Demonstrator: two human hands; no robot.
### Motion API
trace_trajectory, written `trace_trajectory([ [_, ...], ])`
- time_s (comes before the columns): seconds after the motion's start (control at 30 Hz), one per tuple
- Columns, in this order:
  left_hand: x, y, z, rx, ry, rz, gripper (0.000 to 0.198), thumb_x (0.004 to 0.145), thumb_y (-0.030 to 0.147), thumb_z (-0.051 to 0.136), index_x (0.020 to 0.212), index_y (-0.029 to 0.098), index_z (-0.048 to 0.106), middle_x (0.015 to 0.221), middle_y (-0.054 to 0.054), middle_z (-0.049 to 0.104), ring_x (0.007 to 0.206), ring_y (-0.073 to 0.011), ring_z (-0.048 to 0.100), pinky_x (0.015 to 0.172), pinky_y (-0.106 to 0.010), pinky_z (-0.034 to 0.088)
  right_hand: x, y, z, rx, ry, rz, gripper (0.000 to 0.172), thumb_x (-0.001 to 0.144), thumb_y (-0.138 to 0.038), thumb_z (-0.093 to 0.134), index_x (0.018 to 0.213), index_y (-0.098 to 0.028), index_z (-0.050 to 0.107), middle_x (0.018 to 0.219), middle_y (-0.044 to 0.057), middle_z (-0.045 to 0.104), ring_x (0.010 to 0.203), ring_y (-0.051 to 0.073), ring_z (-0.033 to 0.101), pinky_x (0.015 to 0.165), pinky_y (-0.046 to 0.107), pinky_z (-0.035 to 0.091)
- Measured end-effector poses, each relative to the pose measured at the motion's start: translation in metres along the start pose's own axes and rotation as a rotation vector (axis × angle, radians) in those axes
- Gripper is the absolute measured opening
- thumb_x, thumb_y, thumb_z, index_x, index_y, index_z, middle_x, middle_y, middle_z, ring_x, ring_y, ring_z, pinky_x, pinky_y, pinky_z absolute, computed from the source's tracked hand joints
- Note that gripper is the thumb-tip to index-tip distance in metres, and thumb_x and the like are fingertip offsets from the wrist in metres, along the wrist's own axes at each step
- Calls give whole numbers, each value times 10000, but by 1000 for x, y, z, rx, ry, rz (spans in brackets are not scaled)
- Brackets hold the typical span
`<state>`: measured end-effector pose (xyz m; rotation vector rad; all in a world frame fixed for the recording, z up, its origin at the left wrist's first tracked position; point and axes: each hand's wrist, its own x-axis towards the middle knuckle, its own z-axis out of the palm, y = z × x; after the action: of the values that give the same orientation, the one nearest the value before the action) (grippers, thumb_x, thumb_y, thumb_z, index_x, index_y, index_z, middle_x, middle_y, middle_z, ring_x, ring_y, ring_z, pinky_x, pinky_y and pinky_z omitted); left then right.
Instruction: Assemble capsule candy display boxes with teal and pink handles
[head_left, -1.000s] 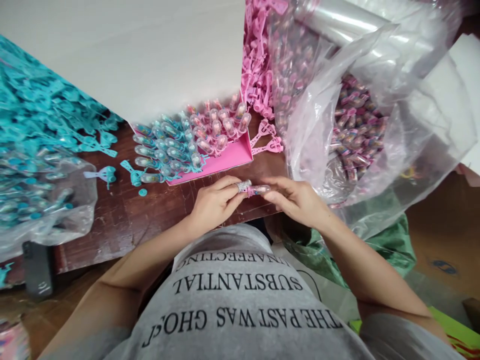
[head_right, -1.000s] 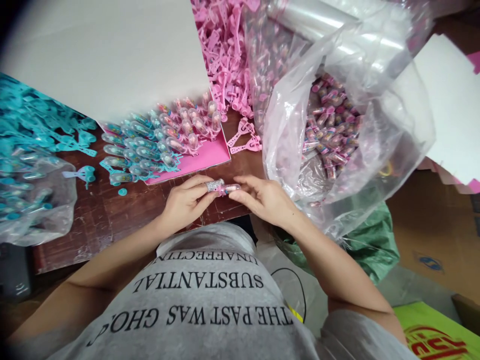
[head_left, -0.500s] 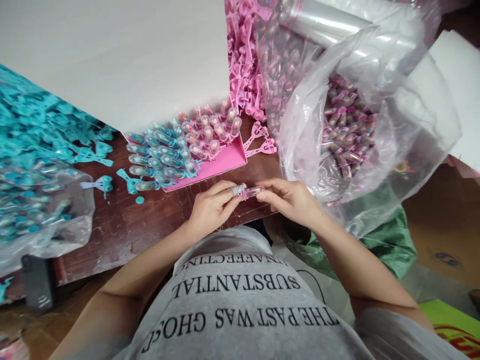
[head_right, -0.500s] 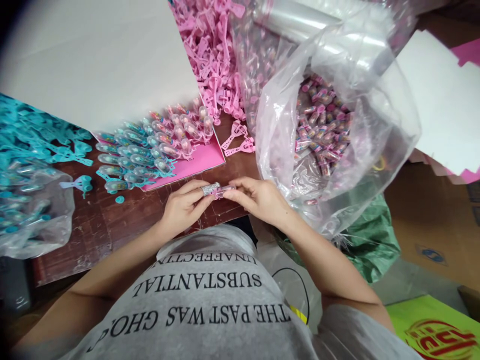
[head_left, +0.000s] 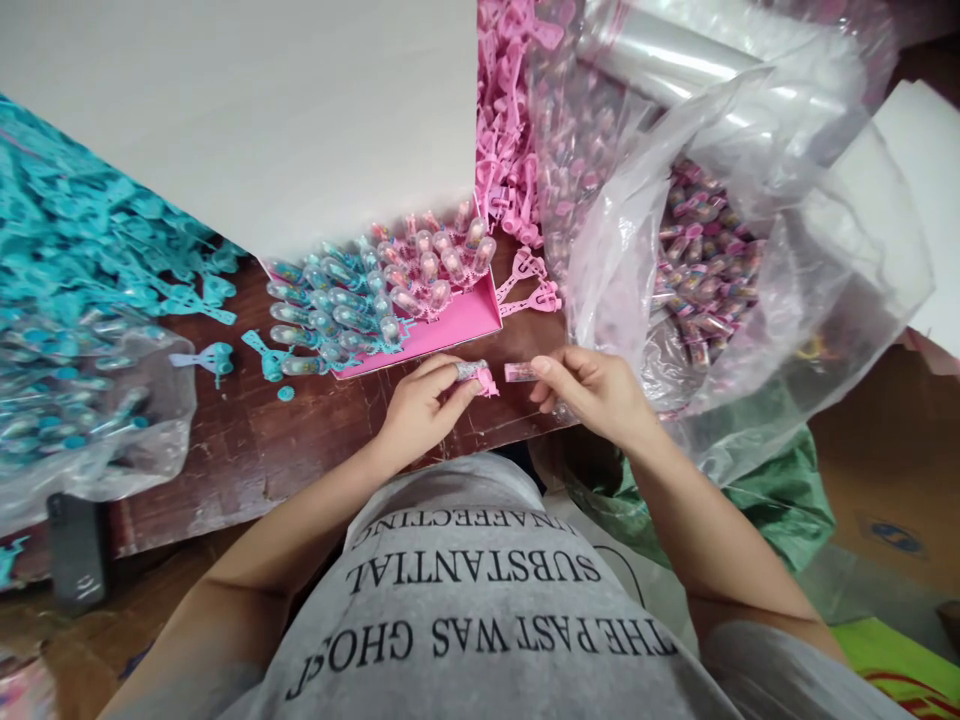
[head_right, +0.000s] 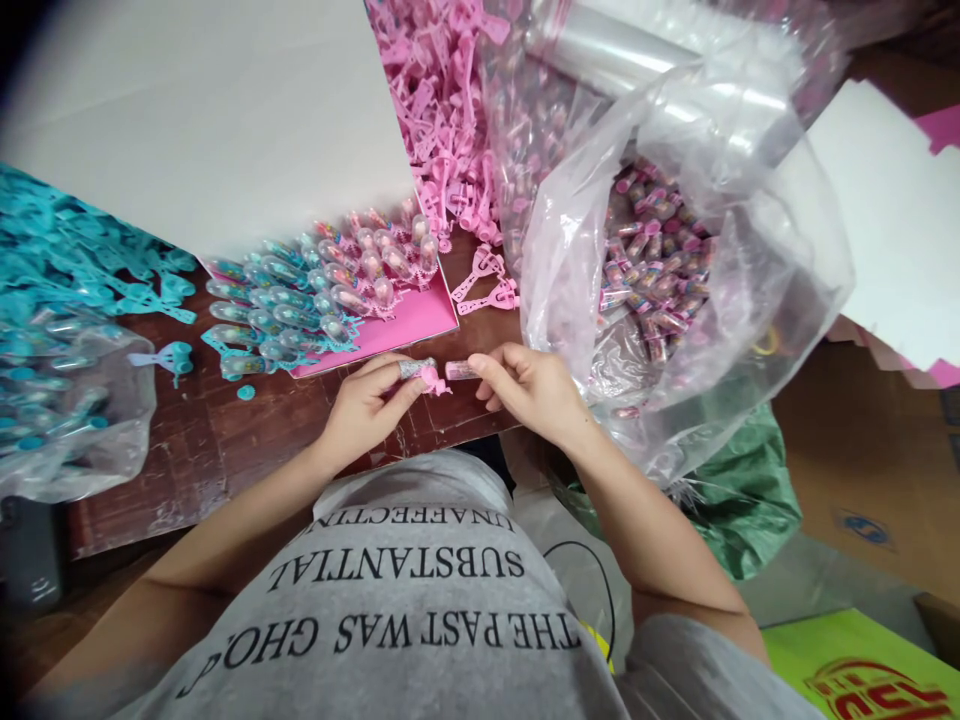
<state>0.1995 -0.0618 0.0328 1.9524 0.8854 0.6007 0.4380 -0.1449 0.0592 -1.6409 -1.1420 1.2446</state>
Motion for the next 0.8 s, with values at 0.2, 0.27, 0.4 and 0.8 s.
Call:
trace_trajectory([
  [0.2,-1,-2,5,-402,-92,-235,300,975,443,734,1139,193,738,1008,-42,795,857,-157,716,824,-284,594,-4,12,-5,-74,-68,-146,406,951,-594,754,1074,-207,757,887,42,815,759,172,762,658,295,613],
  [0.27,-3,-4,10,-451,-91,-229,349,917,415,796,1174,188,737,1126,-67,806,1001,-189,740,953,-337,596,-4,14,-4,-152,-83,-229,375,989,-562,718,1137,-219,755,979,47,826,822,174,764,715,309,624],
  [0.4,-6,-6,15,-429,-99,-264,308,912,388,795,1146,189,762,1080,-64,815,961,-188,744,945,-342,593,-3,13,-1,-305,-110,-397,292,1059,-465,640,1235,-255,740,1121,46,823,937,179,778,862,343,638],
  [0.8,-13,2,10,-204,-54,-147,252,928,315,752,1149,198,778,1037,-39,826,897,-175,744,863,-288,599,-3,18,12,-98,-126,-86,573,1006,-722,576,992,-183,769,763,28,776,569,122,683,563,259,534],
])
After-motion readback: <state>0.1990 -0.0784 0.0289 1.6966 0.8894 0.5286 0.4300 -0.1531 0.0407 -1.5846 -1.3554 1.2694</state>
